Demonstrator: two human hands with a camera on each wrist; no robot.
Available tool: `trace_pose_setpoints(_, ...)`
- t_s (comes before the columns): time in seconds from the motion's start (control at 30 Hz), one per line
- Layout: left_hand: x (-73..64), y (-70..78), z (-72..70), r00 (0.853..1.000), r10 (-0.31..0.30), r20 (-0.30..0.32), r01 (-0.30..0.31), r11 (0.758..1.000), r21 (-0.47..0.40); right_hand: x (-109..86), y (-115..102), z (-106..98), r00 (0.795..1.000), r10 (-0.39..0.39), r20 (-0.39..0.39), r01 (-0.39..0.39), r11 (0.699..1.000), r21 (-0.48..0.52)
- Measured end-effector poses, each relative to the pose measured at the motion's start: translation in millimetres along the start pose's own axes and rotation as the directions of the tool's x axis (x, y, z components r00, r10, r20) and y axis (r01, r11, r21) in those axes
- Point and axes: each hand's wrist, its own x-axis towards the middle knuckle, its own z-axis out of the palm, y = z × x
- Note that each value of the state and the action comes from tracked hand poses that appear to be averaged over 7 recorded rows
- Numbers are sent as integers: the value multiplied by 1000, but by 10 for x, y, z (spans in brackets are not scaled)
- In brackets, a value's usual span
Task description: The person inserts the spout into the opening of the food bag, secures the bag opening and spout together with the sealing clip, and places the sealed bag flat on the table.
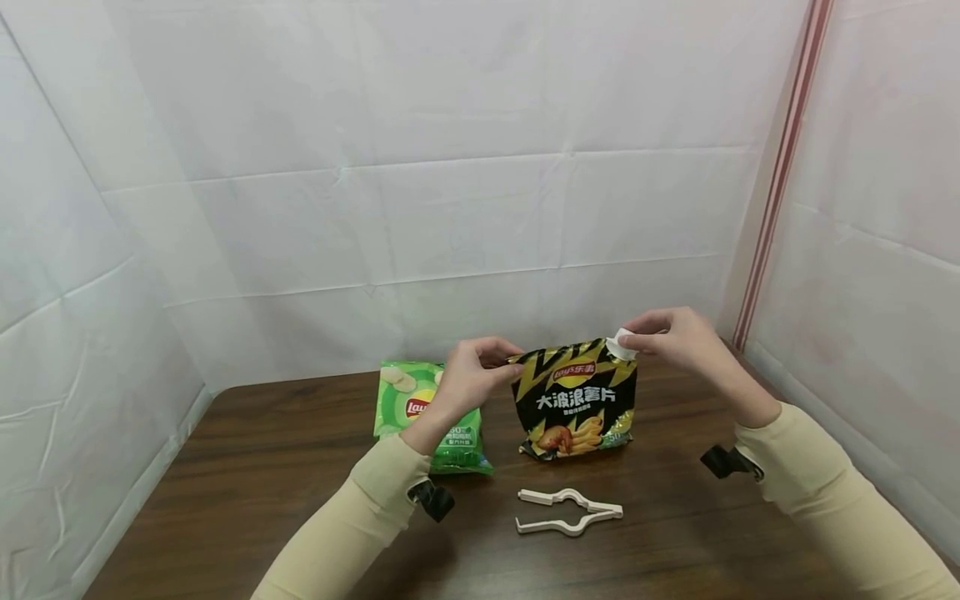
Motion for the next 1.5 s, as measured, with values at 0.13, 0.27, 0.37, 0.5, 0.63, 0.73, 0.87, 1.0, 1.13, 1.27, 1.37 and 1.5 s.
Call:
trace_pose_setpoints(0.13,12,-16,-9,1000,-5,12,5,1000,-12,5,-29,-7,1000,0,13,0,1000,-17)
trace_pose_setpoints(0.27,19,-30,-13,1000,-3,23,3,1000,-28,11,-57,-18,1000,-6,8,6,999,-35)
trace_pose_setpoints(0.37,22,-34,-14,1000,-5,27,6,999,-34,24,-67,-21,1000,-3,19,4,999,-47)
trace_pose_setpoints(0.5,39,-46,-14,1000,-7,25,8,1000,-14,38,-67,-14,999,4,40,-2,998,-61)
trace_pose_setpoints(0.63,44,-57,-31,1000,-11,21,11,1000,-3,34,-65,7,999,-33,9,33,995,-90)
trace_pose_setpoints(0.73,44,-66,-41,1000,-10,22,10,1000,-13,21,-72,6,999,-44,-17,41,993,-112)
trace_pose_setpoints(0.87,46,-91,-52,1000,-2,26,2,1000,-22,3,-88,-4,999,-28,-31,24,994,-107)
trace_pose_setpoints(1.0,49,-99,-63,999,1,33,0,1000,-15,-7,-87,21,995,-58,-78,50,994,-101)
trace_pose_setpoints(1.13,57,-102,-63,999,1,32,-1,1000,-13,-8,-97,53,991,-81,-111,68,991,-117)
trace_pose_setpoints(1.27,55,-110,-57,1000,8,25,-7,1000,-7,-13,-109,61,992,-72,-104,59,990,-125)
trace_pose_setpoints(1.37,55,-116,-56,1000,8,22,-8,1000,-7,-14,-108,63,992,-73,-100,60,990,-125)
trace_pose_setpoints(1.5,63,-125,-62,1000,6,24,-5,1000,-12,-9,-117,60,992,-73,-101,61,990,-124)
